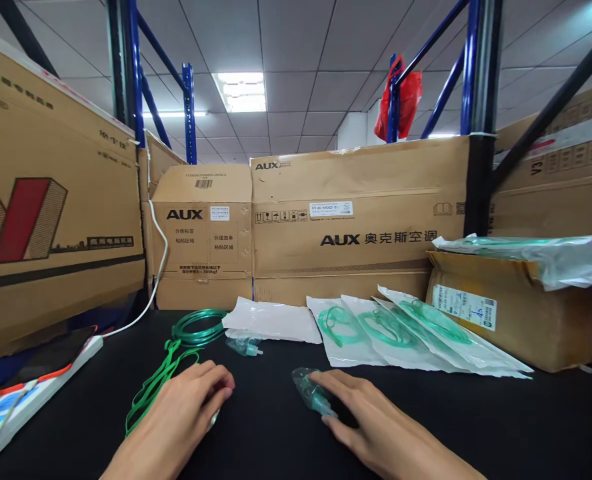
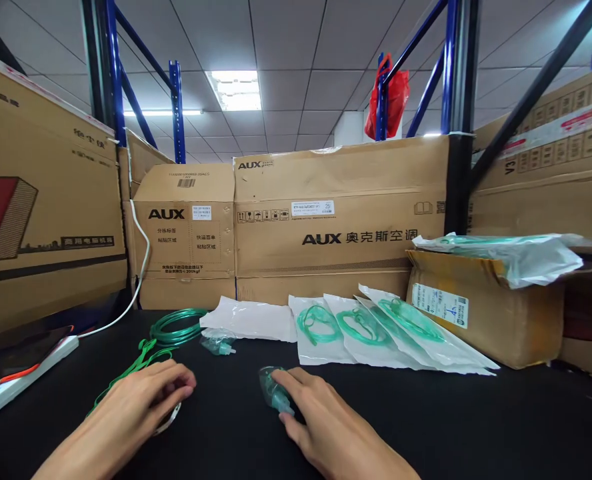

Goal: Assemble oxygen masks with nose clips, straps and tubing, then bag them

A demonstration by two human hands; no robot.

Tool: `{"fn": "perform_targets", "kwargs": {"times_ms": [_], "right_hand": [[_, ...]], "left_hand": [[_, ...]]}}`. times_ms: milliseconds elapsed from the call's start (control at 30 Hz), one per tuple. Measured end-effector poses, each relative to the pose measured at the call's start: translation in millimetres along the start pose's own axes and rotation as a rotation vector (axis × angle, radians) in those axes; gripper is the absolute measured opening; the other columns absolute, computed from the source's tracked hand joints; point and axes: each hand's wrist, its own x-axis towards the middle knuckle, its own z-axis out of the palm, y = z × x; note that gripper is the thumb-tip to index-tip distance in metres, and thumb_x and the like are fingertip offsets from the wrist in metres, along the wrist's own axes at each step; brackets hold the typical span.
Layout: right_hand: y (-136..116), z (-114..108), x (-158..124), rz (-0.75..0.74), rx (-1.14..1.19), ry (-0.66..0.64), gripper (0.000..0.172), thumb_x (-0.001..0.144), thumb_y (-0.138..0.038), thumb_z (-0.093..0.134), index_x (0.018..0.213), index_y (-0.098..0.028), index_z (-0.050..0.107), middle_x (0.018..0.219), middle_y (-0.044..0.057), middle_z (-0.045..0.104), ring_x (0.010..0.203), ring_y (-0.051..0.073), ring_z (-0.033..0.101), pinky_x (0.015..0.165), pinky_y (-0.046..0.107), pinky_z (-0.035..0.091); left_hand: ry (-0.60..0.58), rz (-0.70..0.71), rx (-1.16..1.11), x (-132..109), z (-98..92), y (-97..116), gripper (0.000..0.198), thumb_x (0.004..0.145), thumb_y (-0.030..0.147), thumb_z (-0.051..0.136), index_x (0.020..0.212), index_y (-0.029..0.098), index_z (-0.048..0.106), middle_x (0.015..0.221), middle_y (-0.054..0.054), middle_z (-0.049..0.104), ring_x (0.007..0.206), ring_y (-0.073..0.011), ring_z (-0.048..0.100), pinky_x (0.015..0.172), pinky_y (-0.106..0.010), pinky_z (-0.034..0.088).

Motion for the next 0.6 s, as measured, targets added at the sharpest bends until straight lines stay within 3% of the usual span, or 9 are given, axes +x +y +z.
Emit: {"fn": "perform_targets", "kwargs": {"times_ms": [133, 200, 300, 400, 467, 533, 600], "right_hand": [[-4.4, -4.9, 2.8, -0.027, 0.12, 0.009, 0.055, 0.088, -0.024, 0.063, 0.141, -0.037, 0.057, 0.147, 0.001, 0.057, 0.137, 0.026, 0.051, 0.119, 0.043, 0.037], [-5.1, -12.8, 4.6, -0.025, 0.199, 0.018, 0.05, 0.085, -0.023, 0.066, 0.134, -0.032, 0.064, 0.14, 0.004, 0.063, 0.125, 0.025, 0.061, 0.11, 0.04, 0.046], [-4.4, -28.6, 7.7, 0.025, 0.263, -0.058, 0.043, 0.092, -0.033, 0.061, 0.134, -0.024, 0.064, 0.099, 0.006, 0.077, 0.089, 0.021, 0.072, 0.083, 0.033, 0.056], [-0.2, -41.5, 8.5, 0.097, 0.234, -0.147, 0.046, 0.098, -0.047, 0.054, 0.134, -0.02, 0.064, 0.07, 0.0, 0.07, 0.062, 0.016, 0.067, 0.068, 0.029, 0.053], [4.0, -45.3, 7.2, 0.117, 0.195, -0.122, 0.048, 0.095, -0.053, 0.058, 0.129, -0.02, 0.068, 0.078, 0.002, 0.07, 0.064, 0.017, 0.066, 0.068, 0.03, 0.052], [7.8, -45.0, 5.7, 0.125, 0.157, -0.057, 0.048, 0.09, -0.055, 0.065, 0.124, -0.022, 0.071, 0.088, 0.006, 0.07, 0.078, 0.022, 0.067, 0.075, 0.035, 0.051], [9.8, -41.3, 5.5, 0.121, 0.148, -0.007, 0.05, 0.087, -0.055, 0.069, 0.126, -0.025, 0.07, 0.101, 0.008, 0.07, 0.093, 0.026, 0.065, 0.085, 0.038, 0.05]], "left_hand": [[0.018, 0.121, -0.171, 9.6, 11.8, 35.9, 0.024, 0.098, 0.023, 0.046, 0.093, 0.025, 0.069, 0.091, 0.0, 0.072, 0.079, -0.0175, 0.068, 0.07, -0.025, 0.045], [-0.006, 0.125, -0.22, 15.8, 22.7, 52.5, 0.021, 0.096, 0.021, 0.049, 0.093, 0.025, 0.07, 0.089, 0.001, 0.072, 0.078, -0.0171, 0.068, 0.07, -0.025, 0.045], [-0.06, 0.111, -0.237, 22.4, 37.7, 65.5, 0.019, 0.091, 0.017, 0.055, 0.099, 0.026, 0.071, 0.087, 0.002, 0.072, 0.078, -0.0177, 0.068, 0.07, -0.024, 0.046], [-0.091, 0.103, -0.232, 21.0, 42.2, 63.4, 0.022, 0.093, 0.023, 0.058, 0.109, 0.029, 0.071, 0.086, 0.002, 0.074, 0.082, -0.0204, 0.07, 0.075, -0.027, 0.049], [-0.08, 0.1, -0.242, 15.1, 38.5, 57.6, 0.027, 0.099, 0.027, 0.05, 0.117, 0.031, 0.07, 0.087, 0.001, 0.075, 0.084, -0.0209, 0.071, 0.078, -0.029, 0.05], [-0.049, 0.122, -0.259, 6.8, 31.7, 52.4, 0.035, 0.102, 0.025, 0.041, 0.124, 0.033, 0.068, 0.093, 0.0, 0.076, 0.087, -0.0199, 0.072, 0.081, -0.029, 0.052], [-0.032, 0.177, -0.277, -1.0, 25.0, 51.0, 0.036, 0.1, 0.021, 0.045, 0.127, 0.035, 0.065, 0.103, 0.001, 0.075, 0.093, -0.0186, 0.071, 0.083, -0.026, 0.053]]}}
